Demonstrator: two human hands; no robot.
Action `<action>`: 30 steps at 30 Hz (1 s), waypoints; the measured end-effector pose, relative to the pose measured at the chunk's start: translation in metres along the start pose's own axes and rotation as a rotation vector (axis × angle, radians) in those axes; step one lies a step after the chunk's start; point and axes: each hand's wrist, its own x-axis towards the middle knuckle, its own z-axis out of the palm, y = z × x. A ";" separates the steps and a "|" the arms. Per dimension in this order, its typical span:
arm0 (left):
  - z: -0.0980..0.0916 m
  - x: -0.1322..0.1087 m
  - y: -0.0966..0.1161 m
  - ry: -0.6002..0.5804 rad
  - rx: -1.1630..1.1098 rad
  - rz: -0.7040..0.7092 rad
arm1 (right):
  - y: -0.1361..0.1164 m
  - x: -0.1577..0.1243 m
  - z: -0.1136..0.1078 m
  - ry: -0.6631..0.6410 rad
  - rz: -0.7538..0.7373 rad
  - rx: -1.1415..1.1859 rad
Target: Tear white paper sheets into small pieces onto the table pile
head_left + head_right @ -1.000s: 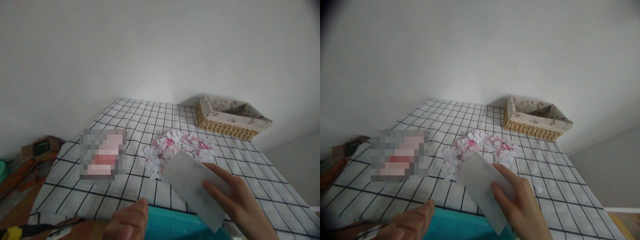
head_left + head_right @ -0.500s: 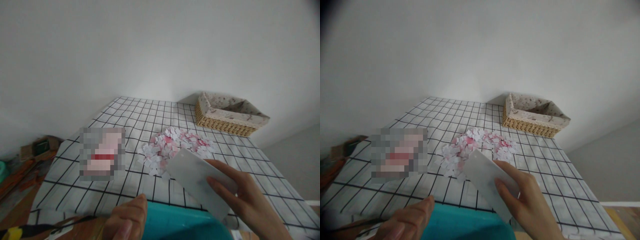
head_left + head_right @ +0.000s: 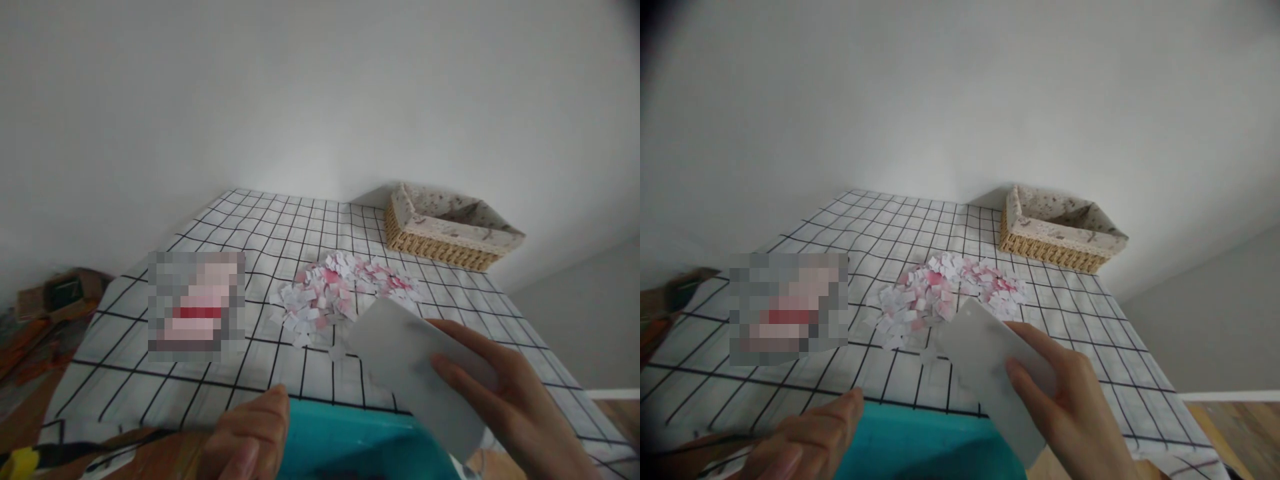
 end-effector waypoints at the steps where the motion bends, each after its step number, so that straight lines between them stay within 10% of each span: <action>1: 0.000 0.001 0.000 0.018 0.001 -0.005 | -0.001 -0.001 0.000 0.013 -0.004 0.009; 30: -0.002 0.001 0.004 -0.018 0.017 -0.015 | 0.021 -0.020 -0.021 0.188 0.245 0.234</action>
